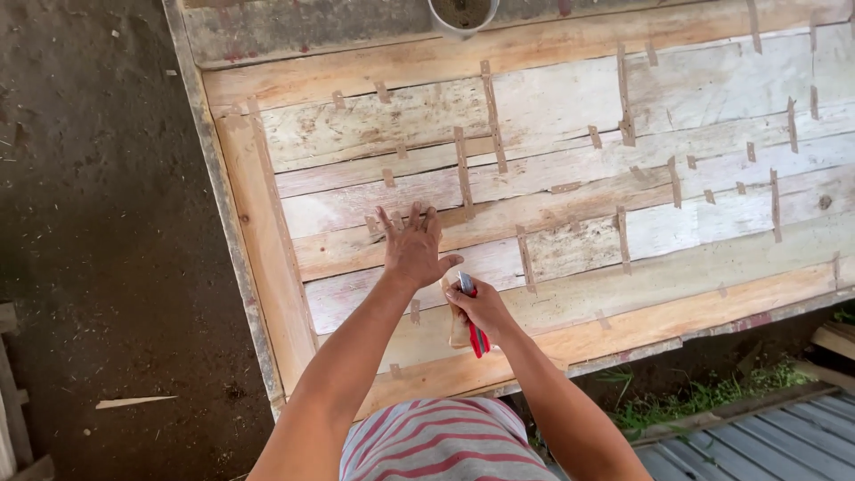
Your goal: Applying strips of adhesive tape to joints or gaps on a large wooden panel and cutting them to size with a utility knife.
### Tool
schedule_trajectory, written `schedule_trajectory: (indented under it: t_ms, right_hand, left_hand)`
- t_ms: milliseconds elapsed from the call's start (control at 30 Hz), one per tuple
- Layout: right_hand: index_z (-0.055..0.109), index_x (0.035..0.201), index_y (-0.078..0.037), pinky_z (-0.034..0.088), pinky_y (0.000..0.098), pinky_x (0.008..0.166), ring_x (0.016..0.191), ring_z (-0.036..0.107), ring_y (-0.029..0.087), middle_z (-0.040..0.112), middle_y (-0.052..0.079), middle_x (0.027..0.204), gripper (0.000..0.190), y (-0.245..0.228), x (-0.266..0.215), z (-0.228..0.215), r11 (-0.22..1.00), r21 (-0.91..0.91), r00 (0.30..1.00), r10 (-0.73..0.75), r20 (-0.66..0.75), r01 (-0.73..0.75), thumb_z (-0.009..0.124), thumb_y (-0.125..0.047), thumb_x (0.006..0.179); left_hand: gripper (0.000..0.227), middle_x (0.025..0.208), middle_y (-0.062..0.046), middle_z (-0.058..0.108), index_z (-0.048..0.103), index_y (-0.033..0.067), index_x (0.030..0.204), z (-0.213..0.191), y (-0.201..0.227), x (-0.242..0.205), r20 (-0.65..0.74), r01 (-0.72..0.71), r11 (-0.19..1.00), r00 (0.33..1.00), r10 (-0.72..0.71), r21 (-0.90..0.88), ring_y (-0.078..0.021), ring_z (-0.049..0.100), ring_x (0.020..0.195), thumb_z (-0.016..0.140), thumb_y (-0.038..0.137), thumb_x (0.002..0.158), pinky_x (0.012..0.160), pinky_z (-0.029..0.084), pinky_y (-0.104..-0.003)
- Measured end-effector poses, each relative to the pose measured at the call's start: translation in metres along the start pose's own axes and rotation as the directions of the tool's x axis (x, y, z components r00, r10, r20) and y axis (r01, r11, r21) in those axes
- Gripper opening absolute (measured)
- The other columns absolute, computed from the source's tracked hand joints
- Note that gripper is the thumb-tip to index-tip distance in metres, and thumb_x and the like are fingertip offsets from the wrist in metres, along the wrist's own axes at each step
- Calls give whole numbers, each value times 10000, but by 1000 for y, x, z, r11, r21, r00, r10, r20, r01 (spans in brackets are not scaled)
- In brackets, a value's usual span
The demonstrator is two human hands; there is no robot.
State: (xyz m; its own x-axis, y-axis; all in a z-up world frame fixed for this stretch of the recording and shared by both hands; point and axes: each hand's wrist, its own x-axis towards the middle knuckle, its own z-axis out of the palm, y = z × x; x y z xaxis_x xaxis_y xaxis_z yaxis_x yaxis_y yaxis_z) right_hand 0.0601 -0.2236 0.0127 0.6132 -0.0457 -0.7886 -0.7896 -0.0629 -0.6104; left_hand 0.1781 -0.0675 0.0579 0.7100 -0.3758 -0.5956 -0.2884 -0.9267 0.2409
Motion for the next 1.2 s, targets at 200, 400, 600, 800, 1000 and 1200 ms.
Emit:
schedule_trajectory:
  t_ms: [200, 400, 600, 800, 1000, 1200]
  right_hand:
    - [682, 980, -7, 538, 287, 474, 511, 606, 172, 568, 111, 628, 194, -5, -2, -1, 1000, 22, 999, -2, 37, 1, 770, -168, 916]
    - [698, 992, 10, 534, 319, 467, 495, 606, 188, 575, 116, 635, 223, 17, 18, 1, 999, 41, 1000, -28, 9, 27, 802, -167, 904]
    - [690, 1014, 10, 524, 321, 460, 489, 599, 192, 557, 101, 646, 261, 16, 22, 2, 999, 30, 1000, -13, -7, 13, 815, -185, 894]
    - [663, 997, -37, 516, 340, 456, 473, 589, 203, 538, 71, 646, 204, 31, 45, -9, 998, -10, 998, -65, 20, 66, 773, -193, 928]
    - [658, 1028, -67, 512, 330, 469, 460, 553, 189, 539, 71, 638, 235, 15, 0, 21, 999, 22, 996, -27, 89, 25, 792, -238, 939]
    - [679, 998, -88, 527, 309, 427, 422, 565, 172, 570, 84, 587, 209, 55, -23, 78, 998, -51, 963, -15, 268, 30, 803, -232, 909]
  left_hand:
    - [480, 1670, -48, 342, 519, 240, 1312, 38, -29, 35, -113, 2, 941, 993, -42, -338, -265, 430, 1478, 492, 579, 972, 1208, -62, -762]
    - [452, 1619, -84, 437, 483, 207, 1406, 45, -44, 12, -362, -41, 937, 927, -93, -347, -288, 358, 1521, 579, 381, 1000, 1236, 22, -710]
    - [591, 1647, -39, 397, 460, 234, 1499, 56, -74, 15, -257, -73, 864, 964, -66, -498, -264, 344, 1532, 598, 424, 956, 1267, 107, -663]
    - [383, 1547, -26, 555, 621, 248, 1419, 156, -163, 29, -682, -183, 897, 713, -161, -403, -271, 448, 1468, 638, 278, 1038, 1236, 143, -521]
    - [741, 1697, -110, 317, 508, 130, 1538, 141, -186, -187, -464, 119, 912, 831, -308, -393, -361, 138, 1587, 749, 373, 881, 1189, -59, -736]
    - [1020, 1740, -17, 123, 252, 234, 1651, 173, -148, -246, -138, 394, 838, 871, -472, -377, -314, -93, 1597, 693, 639, 824, 1106, -165, -803]
